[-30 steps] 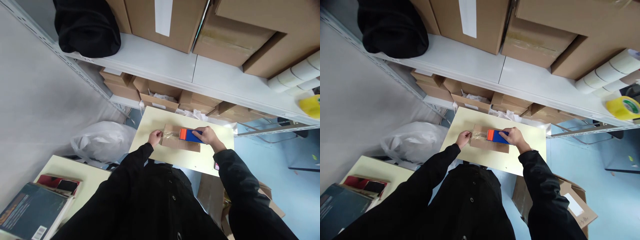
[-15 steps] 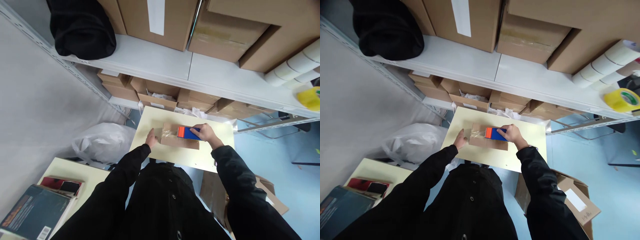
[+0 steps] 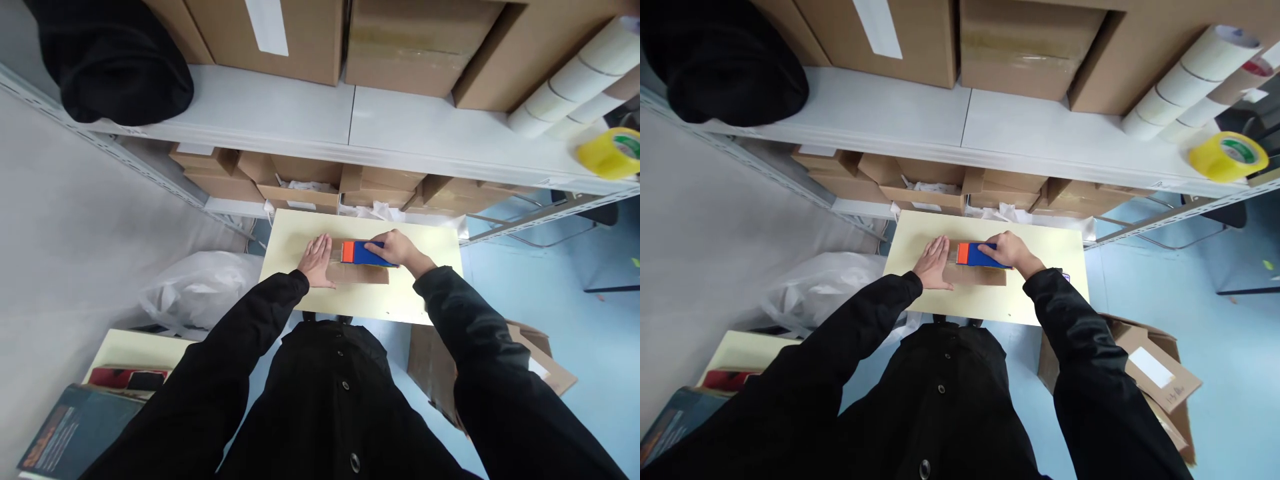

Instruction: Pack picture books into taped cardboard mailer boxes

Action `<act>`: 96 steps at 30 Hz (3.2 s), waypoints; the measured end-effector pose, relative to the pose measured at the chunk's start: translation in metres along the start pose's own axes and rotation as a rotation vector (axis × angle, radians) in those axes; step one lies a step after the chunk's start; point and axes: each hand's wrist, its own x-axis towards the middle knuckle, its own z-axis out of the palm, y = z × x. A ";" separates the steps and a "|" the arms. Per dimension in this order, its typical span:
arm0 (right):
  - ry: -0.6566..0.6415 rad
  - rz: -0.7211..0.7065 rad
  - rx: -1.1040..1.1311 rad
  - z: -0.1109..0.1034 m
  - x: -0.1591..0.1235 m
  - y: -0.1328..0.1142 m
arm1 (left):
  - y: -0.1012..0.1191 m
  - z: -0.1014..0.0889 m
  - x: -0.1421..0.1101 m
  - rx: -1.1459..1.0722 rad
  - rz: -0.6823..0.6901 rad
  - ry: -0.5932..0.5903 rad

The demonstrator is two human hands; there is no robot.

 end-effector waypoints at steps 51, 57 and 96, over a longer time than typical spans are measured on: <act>0.064 0.597 -0.207 0.023 -0.113 0.059 | -0.012 -0.008 -0.002 0.016 0.019 -0.016; 0.234 0.544 -0.018 0.076 -0.138 0.067 | -0.040 -0.004 -0.031 -0.271 -0.090 0.060; 0.155 0.469 0.579 0.107 -0.062 -0.002 | -0.048 -0.007 -0.042 -0.390 -0.554 0.030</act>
